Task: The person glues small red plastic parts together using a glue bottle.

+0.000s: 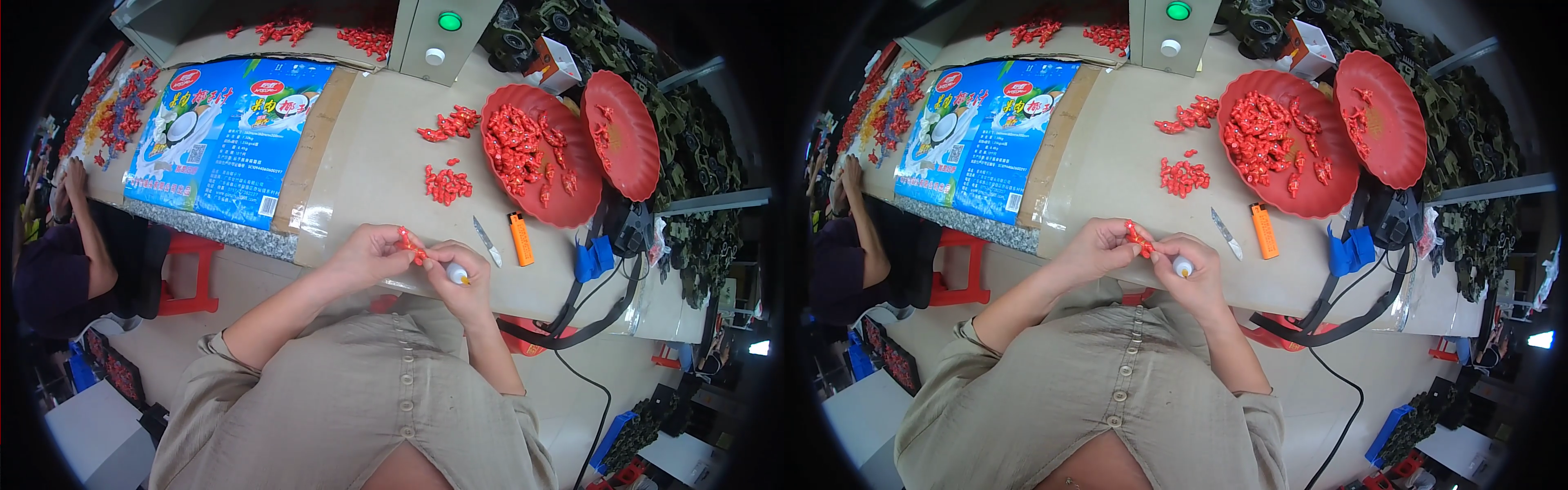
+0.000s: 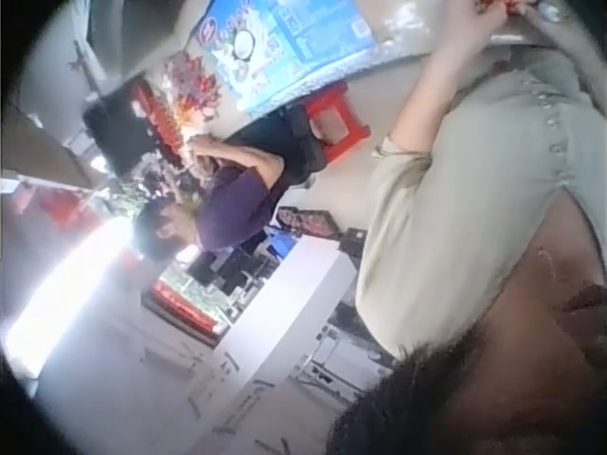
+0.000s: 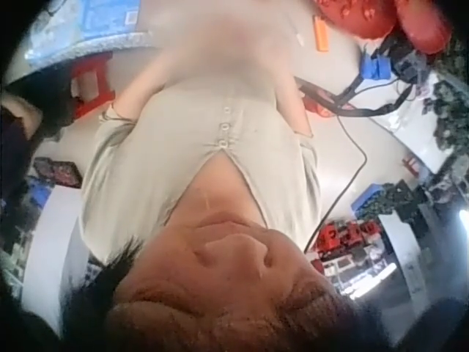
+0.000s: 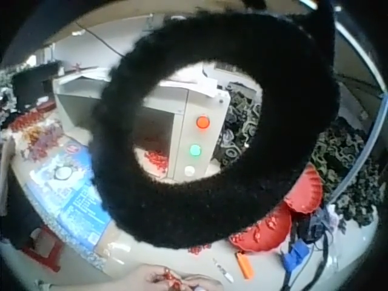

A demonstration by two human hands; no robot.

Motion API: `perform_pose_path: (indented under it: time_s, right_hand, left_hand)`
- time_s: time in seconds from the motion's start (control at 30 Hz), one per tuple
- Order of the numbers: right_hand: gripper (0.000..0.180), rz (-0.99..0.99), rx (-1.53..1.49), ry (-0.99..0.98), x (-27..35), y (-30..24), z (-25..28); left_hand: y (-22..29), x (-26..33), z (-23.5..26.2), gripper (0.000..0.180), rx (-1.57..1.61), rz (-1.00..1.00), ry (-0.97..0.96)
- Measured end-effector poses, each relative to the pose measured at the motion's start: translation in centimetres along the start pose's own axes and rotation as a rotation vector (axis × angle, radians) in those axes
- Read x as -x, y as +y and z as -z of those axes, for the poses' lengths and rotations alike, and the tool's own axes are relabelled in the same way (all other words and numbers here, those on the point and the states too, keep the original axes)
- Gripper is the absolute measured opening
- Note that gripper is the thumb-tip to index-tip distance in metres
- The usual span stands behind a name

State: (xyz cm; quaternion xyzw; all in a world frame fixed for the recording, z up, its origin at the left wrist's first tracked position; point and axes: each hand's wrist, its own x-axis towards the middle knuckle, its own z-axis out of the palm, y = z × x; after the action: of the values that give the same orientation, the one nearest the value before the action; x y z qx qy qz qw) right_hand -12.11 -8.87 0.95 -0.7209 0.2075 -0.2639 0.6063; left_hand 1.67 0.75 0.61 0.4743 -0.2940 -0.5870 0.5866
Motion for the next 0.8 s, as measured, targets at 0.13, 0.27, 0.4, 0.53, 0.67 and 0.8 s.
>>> perform_pose_path:
  time_s: [0.13,0.27,0.4,0.53,0.67,0.8]
  right_hand:
    - [0.007,0.013,0.008,-0.005,0.0,0.0,0.0]
    - [0.008,0.009,0.009,0.016,0.0,0.2,0.0]
    - [0.008,0.003,0.002,-0.006,0.1,0.2,0.1]
    - [0.008,-0.019,-0.007,-0.012,0.1,0.0,0.1]
    - [0.008,0.013,0.005,-0.008,0.1,0.0,0.0]
    - [0.009,0.047,0.004,-0.026,0.0,0.1,0.0]
  left_hand:
    - [-0.2,0.0,0.1,0.015,-0.012,-0.014,-0.001]
    - [0.5,0.2,0.0,0.016,0.0,0.043,-0.01]
    - [0.3,0.2,0.0,0.017,0.006,-0.01,-0.02]
    - [0.3,0.1,-0.1,0.018,-0.014,-0.004,-0.005]
    - [-0.6,0.0,0.2,0.015,0.003,-0.034,-0.015]
    - [-0.3,0.1,-0.1,0.015,0.022,-0.028,0.011]
